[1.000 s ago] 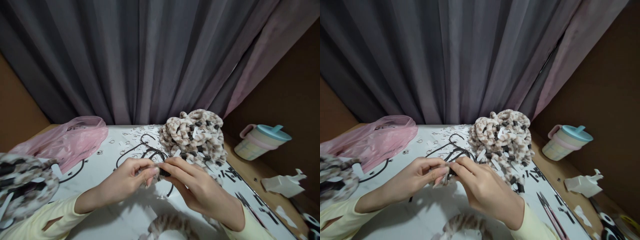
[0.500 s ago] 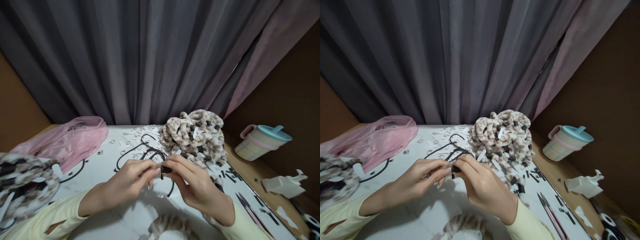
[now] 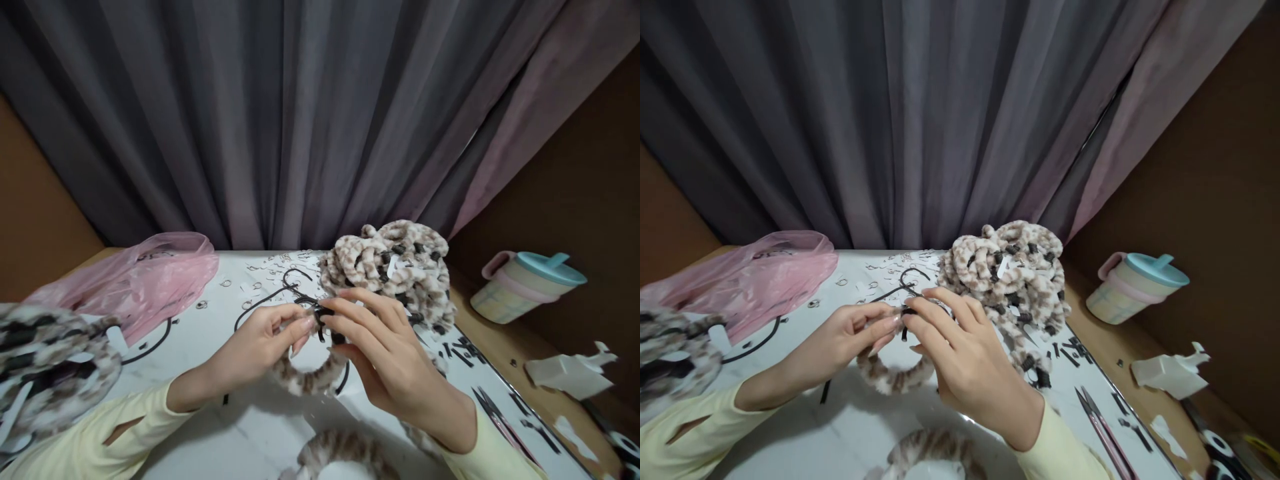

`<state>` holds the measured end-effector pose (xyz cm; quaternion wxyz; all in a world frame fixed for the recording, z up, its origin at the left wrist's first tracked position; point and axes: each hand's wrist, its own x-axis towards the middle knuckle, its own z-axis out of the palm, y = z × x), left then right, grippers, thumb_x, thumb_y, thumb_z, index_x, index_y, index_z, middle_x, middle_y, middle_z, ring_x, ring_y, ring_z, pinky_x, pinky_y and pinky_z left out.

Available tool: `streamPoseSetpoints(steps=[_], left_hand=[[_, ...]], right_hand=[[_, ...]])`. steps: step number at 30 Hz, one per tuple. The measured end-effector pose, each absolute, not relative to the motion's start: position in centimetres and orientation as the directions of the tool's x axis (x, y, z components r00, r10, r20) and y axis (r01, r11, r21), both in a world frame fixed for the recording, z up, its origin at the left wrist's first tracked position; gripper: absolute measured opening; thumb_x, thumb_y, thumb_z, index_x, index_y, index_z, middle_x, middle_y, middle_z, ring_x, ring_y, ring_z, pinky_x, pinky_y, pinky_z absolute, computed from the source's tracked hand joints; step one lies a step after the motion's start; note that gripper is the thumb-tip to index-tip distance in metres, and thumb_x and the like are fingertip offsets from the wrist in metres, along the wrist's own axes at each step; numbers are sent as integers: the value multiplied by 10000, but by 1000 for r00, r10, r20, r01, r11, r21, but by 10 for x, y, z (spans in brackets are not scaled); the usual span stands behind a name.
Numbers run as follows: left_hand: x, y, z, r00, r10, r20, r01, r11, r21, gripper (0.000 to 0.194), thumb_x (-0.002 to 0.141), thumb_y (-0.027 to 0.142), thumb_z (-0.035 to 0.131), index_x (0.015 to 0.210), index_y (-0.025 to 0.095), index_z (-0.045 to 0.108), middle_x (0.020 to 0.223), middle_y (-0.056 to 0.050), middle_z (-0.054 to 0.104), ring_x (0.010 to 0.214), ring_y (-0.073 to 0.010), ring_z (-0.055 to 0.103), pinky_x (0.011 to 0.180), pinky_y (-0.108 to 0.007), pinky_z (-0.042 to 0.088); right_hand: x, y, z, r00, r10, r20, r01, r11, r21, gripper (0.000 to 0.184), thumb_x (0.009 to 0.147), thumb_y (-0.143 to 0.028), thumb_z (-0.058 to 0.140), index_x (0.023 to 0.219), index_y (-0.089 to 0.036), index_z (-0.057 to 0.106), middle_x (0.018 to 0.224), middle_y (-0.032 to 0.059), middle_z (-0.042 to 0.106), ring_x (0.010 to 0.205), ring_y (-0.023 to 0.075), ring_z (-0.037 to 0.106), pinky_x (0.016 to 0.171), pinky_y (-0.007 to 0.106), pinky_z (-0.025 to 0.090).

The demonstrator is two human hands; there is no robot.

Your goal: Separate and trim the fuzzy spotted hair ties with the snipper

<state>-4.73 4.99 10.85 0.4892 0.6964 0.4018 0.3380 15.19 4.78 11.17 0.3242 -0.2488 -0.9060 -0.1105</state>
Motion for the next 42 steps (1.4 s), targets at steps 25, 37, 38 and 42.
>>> streamPoseSetpoints(steps=[25,37,38,42], left_hand=[[-46,45,102,418,888,193,405,-372,835,254,891,272,403,661,173,444,544,71,386,488,-67,355,462,-183,277],[-42,46,93,422,833,359,451,-536,714,203,908,225,398,773,155,533,574,57,469,494,-65,420,491,-179,326],[-42,45,92,417,834,360,458,-535,710,205,911,231,397,776,158,532,588,52,486,503,-67,432,499,-180,332],[-42,44,89,411,846,340,506,-522,687,207,917,246,393,783,166,529,630,36,539,539,-80,477,533,-193,350]], right_hand=[[150,52,96,-577,296,761,209,955,-212,396,747,119,428,999,-145,581,1093,161,642,1057,210,591,812,400,496],[153,59,98,-537,326,778,146,944,-295,397,757,132,431,970,-137,630,969,147,711,958,184,661,802,329,553],[152,58,97,-510,336,792,154,941,-301,399,763,123,437,984,-146,631,948,135,717,936,184,668,782,327,559],[146,56,94,-392,406,825,188,914,-360,383,791,66,467,1010,-193,647,892,78,729,833,181,688,702,313,575]])
